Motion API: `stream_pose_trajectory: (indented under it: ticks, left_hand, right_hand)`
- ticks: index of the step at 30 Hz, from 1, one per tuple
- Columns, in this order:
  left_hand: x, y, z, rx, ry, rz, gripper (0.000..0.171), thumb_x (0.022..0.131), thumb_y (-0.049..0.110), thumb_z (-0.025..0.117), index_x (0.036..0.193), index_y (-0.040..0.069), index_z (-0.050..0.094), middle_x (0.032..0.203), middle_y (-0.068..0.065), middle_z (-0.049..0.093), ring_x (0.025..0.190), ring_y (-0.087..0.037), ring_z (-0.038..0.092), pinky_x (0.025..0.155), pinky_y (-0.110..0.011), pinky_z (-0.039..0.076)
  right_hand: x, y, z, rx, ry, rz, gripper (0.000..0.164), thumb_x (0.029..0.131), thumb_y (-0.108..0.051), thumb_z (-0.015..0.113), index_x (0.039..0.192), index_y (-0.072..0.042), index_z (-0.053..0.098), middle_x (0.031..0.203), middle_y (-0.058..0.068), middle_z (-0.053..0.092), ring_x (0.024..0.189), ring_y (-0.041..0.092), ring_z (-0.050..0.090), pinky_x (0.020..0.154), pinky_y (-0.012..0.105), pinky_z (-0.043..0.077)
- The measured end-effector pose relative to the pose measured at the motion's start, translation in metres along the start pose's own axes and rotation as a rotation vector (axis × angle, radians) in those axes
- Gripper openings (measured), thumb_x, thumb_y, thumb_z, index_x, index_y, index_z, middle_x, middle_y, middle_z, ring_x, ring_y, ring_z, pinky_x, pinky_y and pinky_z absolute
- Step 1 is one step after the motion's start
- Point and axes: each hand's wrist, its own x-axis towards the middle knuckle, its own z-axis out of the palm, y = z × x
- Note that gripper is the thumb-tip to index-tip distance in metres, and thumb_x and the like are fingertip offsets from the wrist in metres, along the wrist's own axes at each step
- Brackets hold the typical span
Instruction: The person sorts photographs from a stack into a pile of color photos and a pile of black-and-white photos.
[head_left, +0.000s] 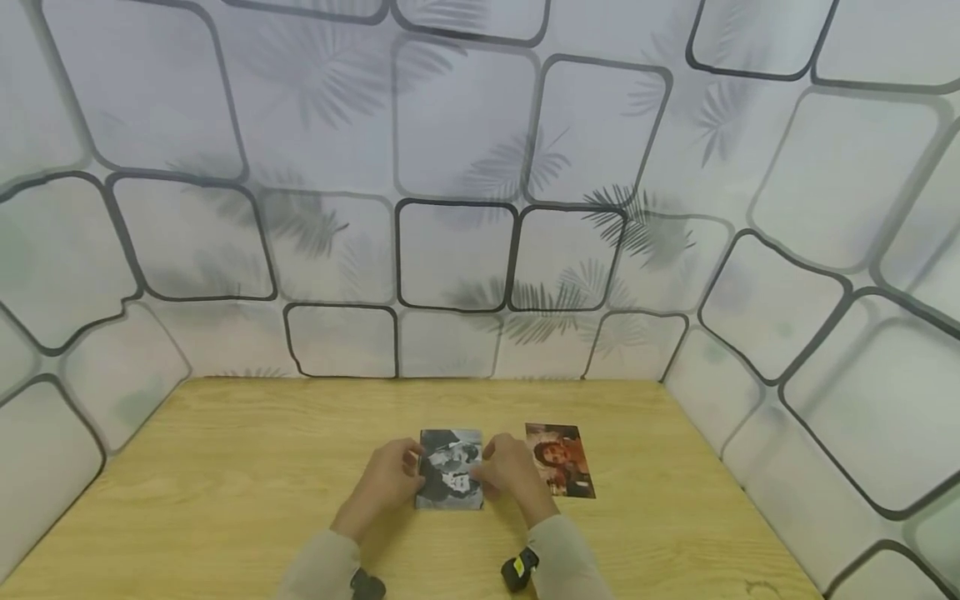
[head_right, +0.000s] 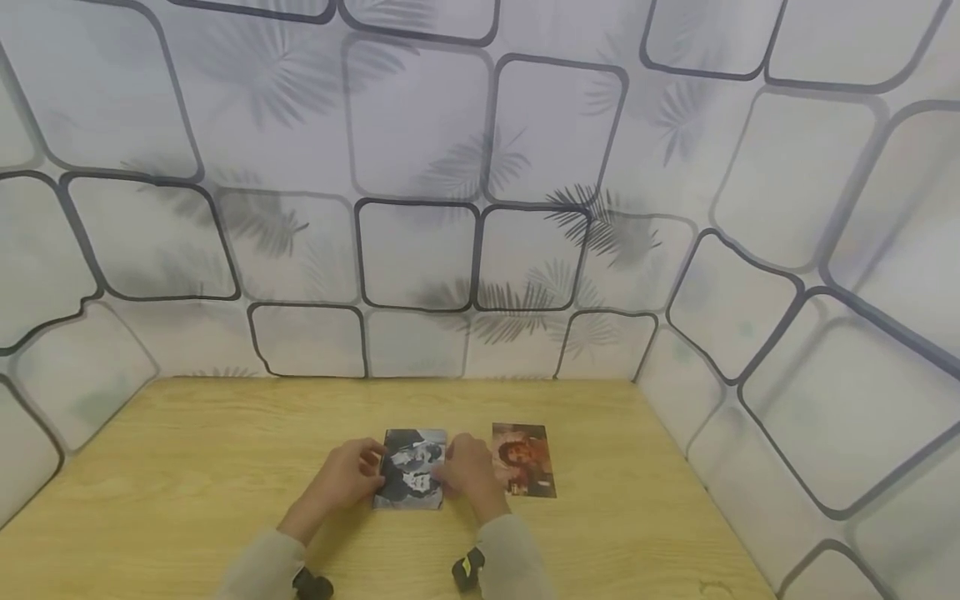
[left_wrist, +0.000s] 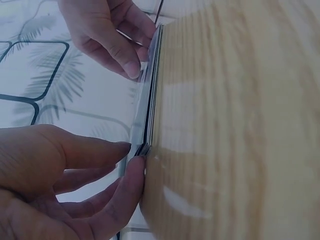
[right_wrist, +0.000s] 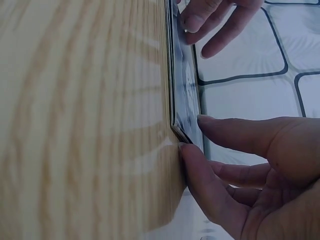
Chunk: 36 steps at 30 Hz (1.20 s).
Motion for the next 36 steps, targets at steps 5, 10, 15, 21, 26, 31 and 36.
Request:
stream_pose_trajectory:
  ticks: [5,10,15,21,26,31,36]
  left_hand:
    - [0.0004,-0.0004,-0.0004,0.000,0.002,0.005,0.037,0.076,-0.007,0.079,0.112,-0.004,0.068,0.101,-0.020,0.071,0.092,-0.031,0.072,0.079,-0.045,0.063]
    - [0.0012,-0.0009,-0.0026,-0.001,-0.013,-0.011,0.039,0.077,-0.005,0.079,0.114,-0.002,0.068,0.105,-0.020,0.071,0.095,-0.032,0.071,0.082,-0.046,0.063]
    - [0.0007,-0.0008,-0.0047,0.003,-0.020,-0.020,0.038,0.078,-0.005,0.079,0.114,-0.002,0.068,0.105,-0.019,0.071,0.095,-0.031,0.071,0.083,-0.047,0.063]
    - [0.0016,0.0003,-0.0067,-0.002,-0.030,-0.028,0.037,0.079,-0.005,0.078,0.114,-0.002,0.068,0.105,-0.020,0.071,0.095,-0.031,0.071,0.083,-0.047,0.063]
    - [0.0023,0.0001,-0.0074,0.000,-0.028,-0.041,0.037,0.079,-0.006,0.077,0.114,-0.002,0.068,0.107,-0.021,0.071,0.096,-0.032,0.071,0.084,-0.047,0.063]
    - [0.0031,-0.0005,-0.0065,-0.007,-0.025,-0.036,0.037,0.078,-0.006,0.078,0.114,-0.003,0.068,0.107,-0.021,0.071,0.097,-0.034,0.071,0.084,-0.046,0.063]
    - [0.0026,-0.0024,-0.0049,-0.001,-0.032,-0.037,0.037,0.079,-0.006,0.078,0.114,-0.003,0.068,0.107,-0.021,0.071,0.098,-0.033,0.071,0.083,-0.046,0.064]
  right_hand:
    - [0.0001,-0.0018,-0.0001,-0.017,0.014,0.008,0.036,0.081,-0.021,0.086,0.103,0.003,0.069,0.104,0.020,0.073,0.096,0.036,0.069,0.086,0.052,0.060]
    - [-0.0008,-0.0031,-0.0013,-0.021,0.019,0.018,0.037,0.081,-0.019,0.086,0.104,0.004,0.069,0.104,0.022,0.072,0.087,0.031,0.070,0.084,0.051,0.060]
    - [-0.0010,-0.0048,-0.0015,-0.010,0.006,0.016,0.037,0.082,-0.018,0.086,0.106,0.005,0.069,0.105,0.023,0.072,0.084,0.031,0.071,0.086,0.051,0.061]
    - [-0.0015,-0.0063,-0.0022,-0.003,-0.005,0.009,0.038,0.082,-0.017,0.086,0.107,0.005,0.068,0.104,0.023,0.072,0.073,0.024,0.071,0.084,0.048,0.062]
    - [-0.0016,-0.0084,-0.0033,0.013,-0.019,0.000,0.038,0.083,-0.016,0.085,0.107,0.006,0.068,0.102,0.024,0.072,0.060,0.019,0.070,0.081,0.045,0.063]
    - [-0.0003,-0.0086,-0.0036,-0.003,-0.008,-0.017,0.038,0.082,-0.016,0.086,0.107,0.007,0.068,0.102,0.024,0.072,0.067,0.022,0.069,0.084,0.048,0.062]
    - [-0.0011,-0.0072,-0.0010,0.009,-0.023,0.000,0.039,0.083,-0.015,0.085,0.109,0.007,0.067,0.099,0.023,0.072,0.065,0.022,0.071,0.079,0.045,0.063]
